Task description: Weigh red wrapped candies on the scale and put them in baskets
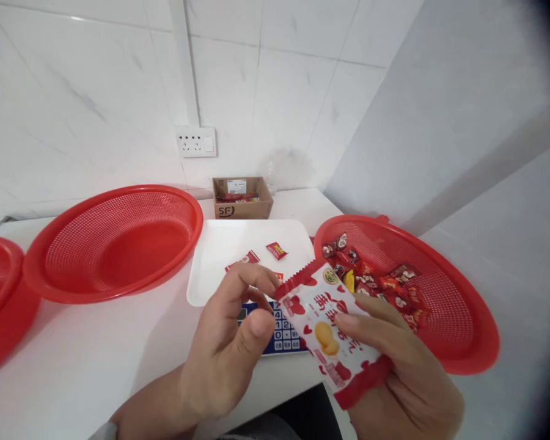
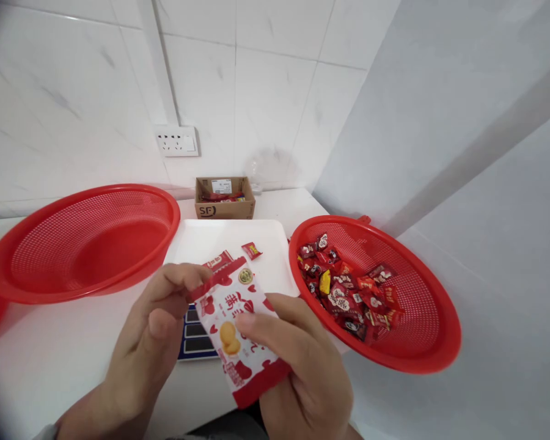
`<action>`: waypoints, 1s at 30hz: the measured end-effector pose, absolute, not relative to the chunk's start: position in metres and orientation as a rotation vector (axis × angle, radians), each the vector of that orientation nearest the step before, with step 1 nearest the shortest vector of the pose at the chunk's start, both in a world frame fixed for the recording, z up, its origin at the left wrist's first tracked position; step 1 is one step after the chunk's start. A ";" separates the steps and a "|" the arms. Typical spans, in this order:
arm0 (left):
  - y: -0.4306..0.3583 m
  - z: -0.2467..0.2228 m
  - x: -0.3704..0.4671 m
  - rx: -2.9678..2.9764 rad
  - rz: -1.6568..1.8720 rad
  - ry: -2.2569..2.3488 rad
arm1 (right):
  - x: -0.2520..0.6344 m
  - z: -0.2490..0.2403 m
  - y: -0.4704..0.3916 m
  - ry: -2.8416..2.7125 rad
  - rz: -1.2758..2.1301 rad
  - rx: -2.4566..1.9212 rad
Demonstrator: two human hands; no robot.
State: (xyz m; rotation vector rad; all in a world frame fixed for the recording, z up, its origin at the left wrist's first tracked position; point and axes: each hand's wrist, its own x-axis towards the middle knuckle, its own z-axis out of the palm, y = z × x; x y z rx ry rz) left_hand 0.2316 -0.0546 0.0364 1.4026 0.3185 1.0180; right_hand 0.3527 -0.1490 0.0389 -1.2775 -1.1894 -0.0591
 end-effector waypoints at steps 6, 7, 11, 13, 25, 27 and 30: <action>-0.062 0.045 0.227 1.311 0.828 0.292 | 0.352 0.039 -0.147 -1.368 -0.115 -1.298; -0.063 0.046 0.227 1.292 0.829 0.320 | 0.352 0.038 -0.147 -1.393 -0.112 -1.294; -0.063 0.050 0.226 1.272 0.818 0.377 | 0.354 0.038 -0.146 -1.447 -0.107 -1.263; -0.062 0.050 0.226 1.286 0.814 0.384 | 0.355 0.038 -0.146 -1.449 -0.074 -1.244; -0.063 0.040 0.227 1.542 1.083 0.295 | 0.354 0.051 -0.153 -1.165 0.444 -1.162; -0.064 0.035 0.226 1.400 1.009 0.233 | 0.359 0.061 -0.151 -1.184 0.470 -1.239; -0.066 0.028 0.224 1.247 0.932 0.212 | 0.366 0.070 -0.150 -1.261 0.439 -1.325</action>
